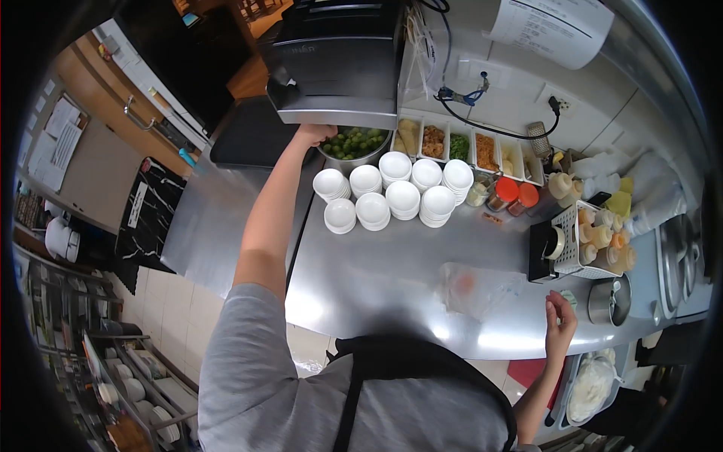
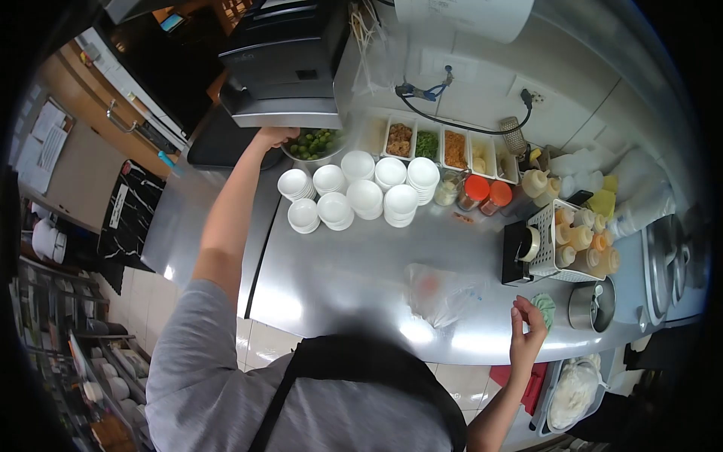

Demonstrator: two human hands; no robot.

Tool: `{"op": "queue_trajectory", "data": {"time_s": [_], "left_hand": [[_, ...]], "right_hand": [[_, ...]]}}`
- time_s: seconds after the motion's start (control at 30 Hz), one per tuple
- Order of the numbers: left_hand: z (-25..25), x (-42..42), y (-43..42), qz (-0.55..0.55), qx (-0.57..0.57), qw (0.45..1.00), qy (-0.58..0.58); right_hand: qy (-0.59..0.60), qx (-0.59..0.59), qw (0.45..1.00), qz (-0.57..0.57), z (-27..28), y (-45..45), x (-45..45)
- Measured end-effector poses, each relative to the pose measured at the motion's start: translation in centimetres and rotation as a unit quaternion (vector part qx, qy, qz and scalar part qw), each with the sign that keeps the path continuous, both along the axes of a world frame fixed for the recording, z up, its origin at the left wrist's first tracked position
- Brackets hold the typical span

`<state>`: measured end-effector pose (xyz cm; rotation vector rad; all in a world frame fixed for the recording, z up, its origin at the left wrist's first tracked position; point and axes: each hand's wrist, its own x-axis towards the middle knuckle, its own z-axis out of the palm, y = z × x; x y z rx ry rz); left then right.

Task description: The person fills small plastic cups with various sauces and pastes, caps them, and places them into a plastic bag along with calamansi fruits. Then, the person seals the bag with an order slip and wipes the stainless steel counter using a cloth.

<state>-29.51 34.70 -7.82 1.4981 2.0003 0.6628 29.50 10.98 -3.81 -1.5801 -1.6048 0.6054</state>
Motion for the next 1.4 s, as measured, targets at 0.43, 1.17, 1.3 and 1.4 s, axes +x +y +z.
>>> {"op": "queue_trajectory", "data": {"time_s": [0.43, 1.17, 1.3, 1.4], "left_hand": [[-3.3, 1.9, 2.5, -0.14, 0.044, 0.891, 0.429], [-2.6, 1.2, 4.2, -0.041, -0.045, 0.99, 0.125], [-5.7, 1.9, 3.7, -0.059, 0.04, 0.895, 0.44], [-7.6, 2.2, 3.0, -0.053, 0.061, 0.856, 0.511]], "right_hand": [[-0.051, -0.043, 0.997, -0.03, -0.3, 0.4, -1.9], [-0.024, -0.053, 0.998, -0.005, -1.0, 0.1, -1.1], [-0.034, -0.059, 0.998, -0.001, -0.9, 0.4, -1.6], [-0.033, -0.05, 0.998, 0.009, -1.1, 0.8, -2.1]]}}
